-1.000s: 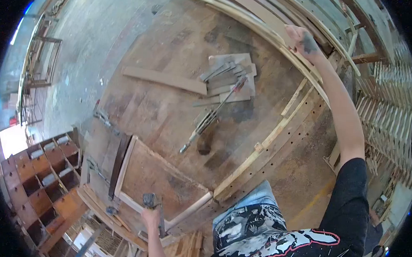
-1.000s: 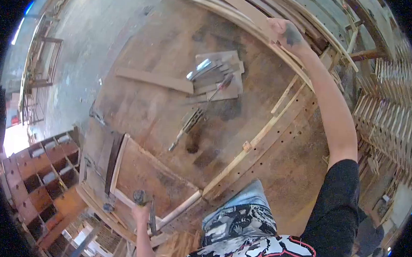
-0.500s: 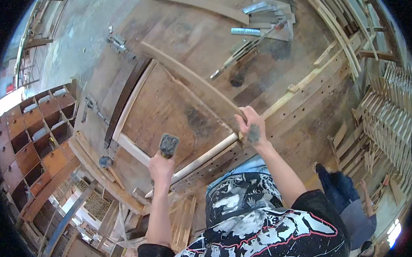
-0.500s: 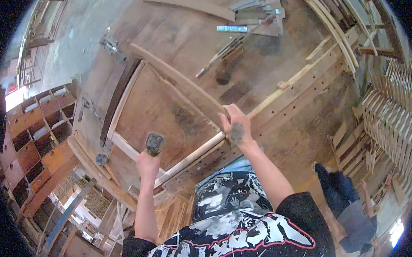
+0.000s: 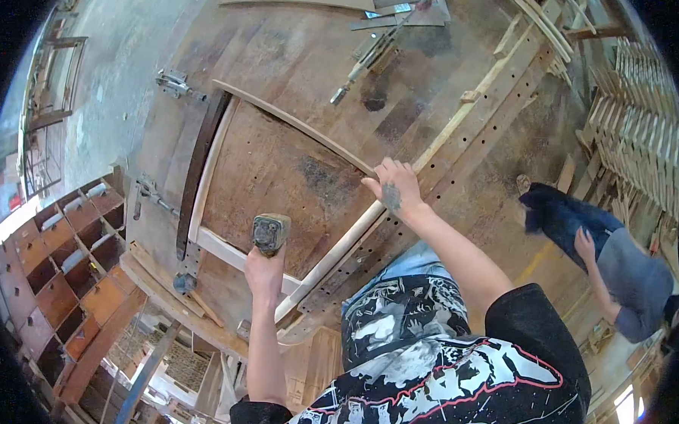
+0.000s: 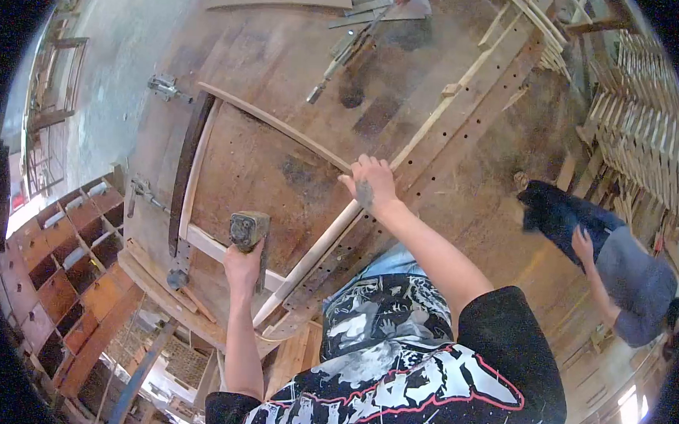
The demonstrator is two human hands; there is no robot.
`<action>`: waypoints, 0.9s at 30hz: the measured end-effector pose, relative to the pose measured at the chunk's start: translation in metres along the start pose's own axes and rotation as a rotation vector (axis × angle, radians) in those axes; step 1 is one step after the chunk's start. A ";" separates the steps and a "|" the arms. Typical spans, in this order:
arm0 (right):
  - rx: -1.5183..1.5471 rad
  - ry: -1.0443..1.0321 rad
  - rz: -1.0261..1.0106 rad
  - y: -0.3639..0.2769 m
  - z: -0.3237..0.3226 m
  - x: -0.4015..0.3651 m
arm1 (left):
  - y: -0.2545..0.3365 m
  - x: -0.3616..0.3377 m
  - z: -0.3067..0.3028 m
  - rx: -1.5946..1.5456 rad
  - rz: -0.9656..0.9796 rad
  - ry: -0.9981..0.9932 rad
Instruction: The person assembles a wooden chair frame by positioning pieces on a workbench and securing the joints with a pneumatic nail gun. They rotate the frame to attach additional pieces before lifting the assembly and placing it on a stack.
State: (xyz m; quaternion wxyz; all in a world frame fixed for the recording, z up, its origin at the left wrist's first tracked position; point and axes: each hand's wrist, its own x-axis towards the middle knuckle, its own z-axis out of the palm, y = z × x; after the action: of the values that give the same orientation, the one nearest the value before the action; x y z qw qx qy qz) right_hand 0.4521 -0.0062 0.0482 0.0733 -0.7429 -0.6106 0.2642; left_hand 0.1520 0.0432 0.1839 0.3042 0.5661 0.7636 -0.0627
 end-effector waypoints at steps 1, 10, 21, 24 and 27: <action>0.007 0.017 -0.008 0.000 -0.002 0.004 | 0.000 -0.001 0.000 -0.004 -0.005 -0.007; 0.052 -0.076 -0.097 0.017 -0.005 0.025 | -0.014 0.004 0.010 -0.029 -0.002 0.025; 0.049 -0.530 -0.092 0.005 -0.056 0.083 | -0.012 0.000 0.017 -0.003 0.012 0.070; 0.164 -0.351 -0.122 -0.005 -0.033 0.088 | 0.004 -0.005 0.011 0.003 -0.023 0.013; 0.136 -0.066 -0.071 -0.017 0.007 0.070 | -0.006 0.000 0.016 -0.040 0.008 0.001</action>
State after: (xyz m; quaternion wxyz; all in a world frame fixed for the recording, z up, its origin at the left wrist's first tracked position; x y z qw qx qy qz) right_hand 0.4426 0.0625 0.0286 0.1128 -0.7051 -0.6193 0.3265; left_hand 0.1526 0.0336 0.1698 0.3152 0.5631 0.7625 -0.0458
